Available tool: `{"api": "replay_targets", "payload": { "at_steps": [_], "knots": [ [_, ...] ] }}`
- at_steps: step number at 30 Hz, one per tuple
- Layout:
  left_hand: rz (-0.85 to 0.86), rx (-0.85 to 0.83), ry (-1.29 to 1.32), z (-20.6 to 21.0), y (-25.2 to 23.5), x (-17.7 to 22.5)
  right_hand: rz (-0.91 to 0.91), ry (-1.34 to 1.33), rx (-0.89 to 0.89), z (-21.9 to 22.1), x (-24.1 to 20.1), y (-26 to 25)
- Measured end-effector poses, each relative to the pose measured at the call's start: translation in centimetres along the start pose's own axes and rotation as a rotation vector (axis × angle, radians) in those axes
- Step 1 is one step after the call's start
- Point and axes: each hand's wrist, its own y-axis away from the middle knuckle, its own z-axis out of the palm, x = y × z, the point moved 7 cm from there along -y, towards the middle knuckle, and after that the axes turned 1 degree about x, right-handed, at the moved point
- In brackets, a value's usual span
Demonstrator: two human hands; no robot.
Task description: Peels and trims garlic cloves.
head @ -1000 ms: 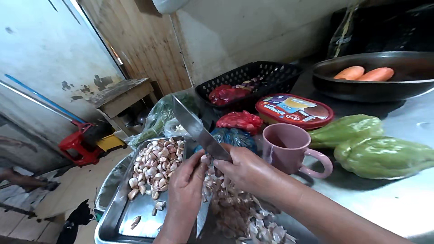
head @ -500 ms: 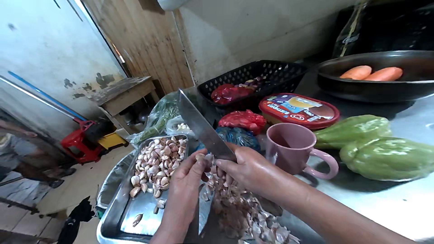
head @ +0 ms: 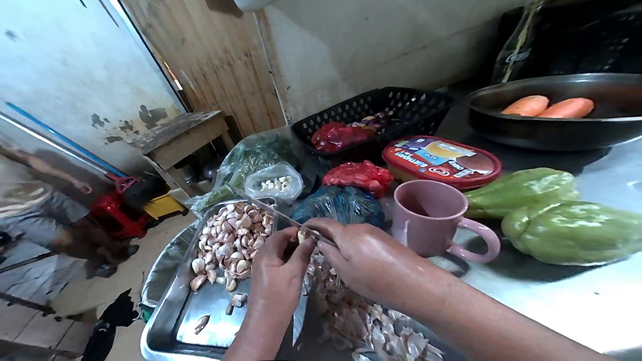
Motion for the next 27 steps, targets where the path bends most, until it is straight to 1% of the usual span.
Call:
{"api": "replay_targets", "payload": {
  "at_steps": [3, 6, 9, 12, 16, 19, 21, 23, 25, 27],
  "knots": [
    [-0.038, 0.014, 0.021, 0.1, 0.0, 0.1, -0.144, 0.11, 0.175, 0.1, -0.4, 0.3],
    [-0.053, 0.024, 0.036, 0.1, 0.0, 0.1, -0.168, 0.177, 0.187, 0.1, -0.7, 0.3],
    [-0.064, 0.031, 0.047, 0.3, 0.0, 0.1, -0.13, 0.181, 0.132, 0.1, -0.8, 0.3],
    [-0.047, 0.029, 0.032, 0.4, 0.1, 0.1, -0.099, 0.162, 0.127, 0.0, -0.5, 0.2],
    [-0.008, 0.007, 0.118, 0.5, 0.2, 0.4, 0.008, 0.14, 0.117, -0.4, 0.2, -0.1],
    [0.021, 0.04, 0.279, 0.1, 0.1, 0.4, 0.116, 0.07, 0.094, -1.3, 1.0, -0.2],
    [-0.008, 0.073, 0.448, -0.5, -0.2, 0.1, 0.176, 0.023, 0.087, -1.9, 1.5, -0.2],
    [-0.04, 0.107, 0.513, -0.9, -0.4, -0.2, 0.208, -0.017, 0.098, -2.1, 1.8, -0.1],
    [-0.069, 0.099, 0.424, -1.1, -0.4, -0.5, 0.178, -0.076, 0.096, -1.8, 1.7, -0.1],
    [-0.078, 0.052, 0.242, -1.1, -0.4, -0.5, 0.151, -0.11, 0.038, -1.2, 1.4, -0.1]
  ]
}}
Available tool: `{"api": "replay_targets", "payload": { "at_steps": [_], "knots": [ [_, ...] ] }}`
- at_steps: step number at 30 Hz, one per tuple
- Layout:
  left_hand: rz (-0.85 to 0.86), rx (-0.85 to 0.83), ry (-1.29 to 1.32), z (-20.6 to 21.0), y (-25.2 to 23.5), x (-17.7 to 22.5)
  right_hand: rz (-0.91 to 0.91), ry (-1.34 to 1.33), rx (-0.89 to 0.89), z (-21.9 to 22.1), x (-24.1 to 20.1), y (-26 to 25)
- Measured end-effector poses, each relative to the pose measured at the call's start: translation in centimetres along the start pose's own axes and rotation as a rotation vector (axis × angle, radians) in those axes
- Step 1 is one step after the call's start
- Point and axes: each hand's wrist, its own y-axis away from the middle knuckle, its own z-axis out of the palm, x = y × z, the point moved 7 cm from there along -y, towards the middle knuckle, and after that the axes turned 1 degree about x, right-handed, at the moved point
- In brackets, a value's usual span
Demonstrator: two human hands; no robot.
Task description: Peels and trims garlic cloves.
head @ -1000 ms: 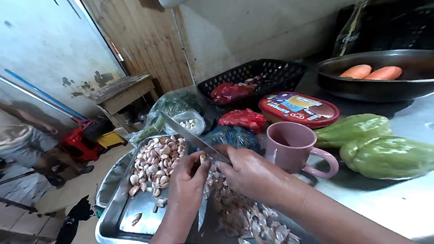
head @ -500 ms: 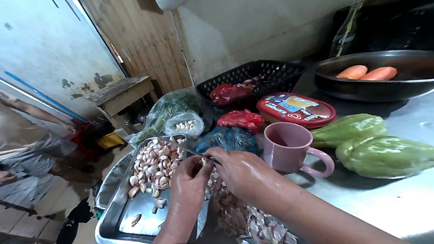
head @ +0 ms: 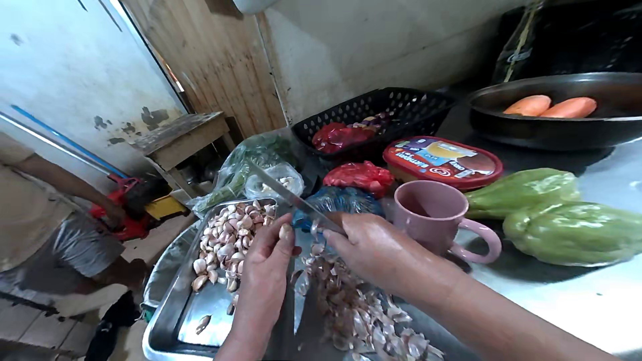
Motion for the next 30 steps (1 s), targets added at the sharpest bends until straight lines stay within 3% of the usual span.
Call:
{"api": "replay_targets", "payload": {
  "at_steps": [6, 12, 20, 23, 30],
  "knots": [
    [0.192, -0.078, -0.468, 1.1, 0.5, 0.8, -0.025, 0.042, -0.138, 1.2, -0.5, 0.0],
    [0.343, -0.041, -0.644, 1.6, 0.9, 1.7, -0.211, 0.137, -0.022, 1.7, -1.1, 0.2],
    [0.512, -0.041, -0.834, 2.1, 1.6, 2.2, -0.192, 0.209, -0.074, 2.2, -1.4, 0.3],
    [0.416, -0.093, -0.795, 2.1, 1.4, 1.8, -0.168, 0.225, -0.091, 2.3, -1.3, 0.1],
    [-0.047, -0.2, -0.4, 1.4, 0.5, 0.3, -0.089, 0.149, -0.031, 1.5, -0.7, 0.1]
  ]
}}
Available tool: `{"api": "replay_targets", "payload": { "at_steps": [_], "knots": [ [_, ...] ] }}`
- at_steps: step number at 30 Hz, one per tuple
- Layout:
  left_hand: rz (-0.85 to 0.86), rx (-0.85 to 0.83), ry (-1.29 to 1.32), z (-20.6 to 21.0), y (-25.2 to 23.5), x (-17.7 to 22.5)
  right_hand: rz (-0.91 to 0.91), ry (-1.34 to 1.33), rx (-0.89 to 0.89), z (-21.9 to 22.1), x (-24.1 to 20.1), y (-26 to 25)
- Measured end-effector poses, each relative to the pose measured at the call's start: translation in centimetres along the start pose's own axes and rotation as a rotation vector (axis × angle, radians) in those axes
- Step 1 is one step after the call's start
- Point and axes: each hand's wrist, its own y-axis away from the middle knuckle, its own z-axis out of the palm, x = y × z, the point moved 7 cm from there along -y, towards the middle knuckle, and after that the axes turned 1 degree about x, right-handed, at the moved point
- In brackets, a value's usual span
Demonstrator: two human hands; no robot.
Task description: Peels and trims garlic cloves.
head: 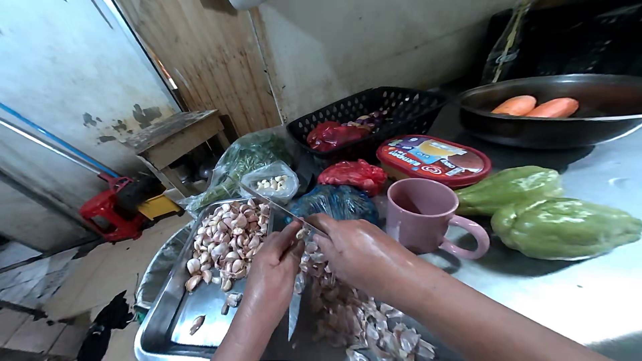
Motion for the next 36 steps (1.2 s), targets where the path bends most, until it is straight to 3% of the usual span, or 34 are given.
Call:
{"api": "replay_targets", "payload": {
  "at_steps": [4, 8, 14, 20, 24, 27, 31, 36],
  "knots": [
    [-0.107, -0.078, 0.376, 0.9, -0.2, -0.9, -0.013, -0.006, -0.016, -0.1, -0.4, 0.2],
    [-0.079, 0.001, 0.492, 0.6, -0.4, -0.9, 0.053, -0.08, -0.116, -0.1, -0.5, 0.1],
    [-0.001, -0.029, 0.458, 0.3, -0.4, -0.7, 0.109, -0.194, 0.114, -1.9, 1.4, -0.1],
    [-0.148, -0.027, 0.383, -1.2, -3.7, -0.6, 0.055, -0.183, 0.286, -2.9, 2.4, -0.2],
    [-0.125, 0.035, 0.166, -3.6, -11.2, 0.2, 0.054, -0.118, 0.272, -2.7, 2.3, 0.0],
    [-0.122, 0.08, 0.058, -5.6, -14.2, 0.9, 0.02, -0.09, 0.285, -2.6, 2.4, -0.1],
    [-0.028, 0.226, 0.036, -9.5, -12.8, 3.2, -0.025, -0.094, 0.253, -2.2, 2.1, 0.1],
    [-0.029, 0.262, -0.071, -14.0, -7.1, 3.3, -0.027, -0.188, -0.042, -1.0, 1.2, 0.1]
  ]
}}
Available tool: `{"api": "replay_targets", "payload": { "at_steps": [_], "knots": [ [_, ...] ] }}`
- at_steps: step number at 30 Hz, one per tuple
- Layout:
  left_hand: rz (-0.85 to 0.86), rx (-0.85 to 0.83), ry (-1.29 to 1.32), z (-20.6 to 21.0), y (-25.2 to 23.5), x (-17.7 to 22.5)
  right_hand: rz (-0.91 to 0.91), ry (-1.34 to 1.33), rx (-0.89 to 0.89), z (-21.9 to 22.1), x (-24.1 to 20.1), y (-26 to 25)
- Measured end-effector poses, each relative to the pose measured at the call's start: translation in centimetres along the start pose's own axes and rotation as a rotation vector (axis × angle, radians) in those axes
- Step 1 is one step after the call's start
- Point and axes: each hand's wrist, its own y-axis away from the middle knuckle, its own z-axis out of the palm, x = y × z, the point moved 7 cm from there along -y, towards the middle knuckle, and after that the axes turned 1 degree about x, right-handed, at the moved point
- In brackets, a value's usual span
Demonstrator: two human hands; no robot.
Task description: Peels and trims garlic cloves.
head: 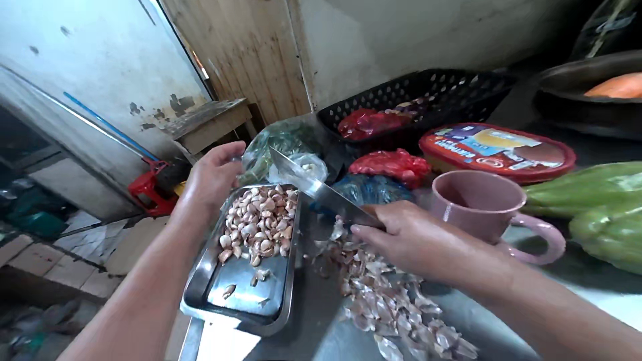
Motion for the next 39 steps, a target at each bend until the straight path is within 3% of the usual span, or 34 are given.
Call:
{"api": "replay_targets", "payload": {
  "at_steps": [2, 6, 9, 12, 18, 33, 39],
  "knots": [
    [-0.014, -0.099, -0.223, -1.3, 2.7, -0.9, 0.006, -0.001, -0.077, 0.2, -0.5, 0.2],
    [-0.035, -0.45, -0.728, -1.6, 7.2, -4.6, 0.019, -0.074, -0.086, 0.6, -0.3, 0.1],
    [-0.103, -0.709, -0.94, -0.9, 9.4, -8.3, 0.042, -0.074, -0.06, 0.6, 0.2, -0.1],
    [-0.155, -0.851, -1.132, -0.2, 10.3, -11.1, 0.033, -0.06, -0.051, 0.8, 0.6, -0.4],
    [-0.211, -0.853, -1.249, 0.2, 10.1, -13.1, 0.027, 0.03, -0.025, 0.9, 1.4, -0.8],
    [-0.234, -0.681, -1.172, -0.2, 9.0, -13.9, 0.115, 0.083, -0.105, 0.6, 0.1, -0.5],
    [-0.185, -0.64, -1.166, -0.2, 8.9, -14.0, 0.073, 0.074, -0.039, 0.6, 0.6, -0.6]
  ]
}}
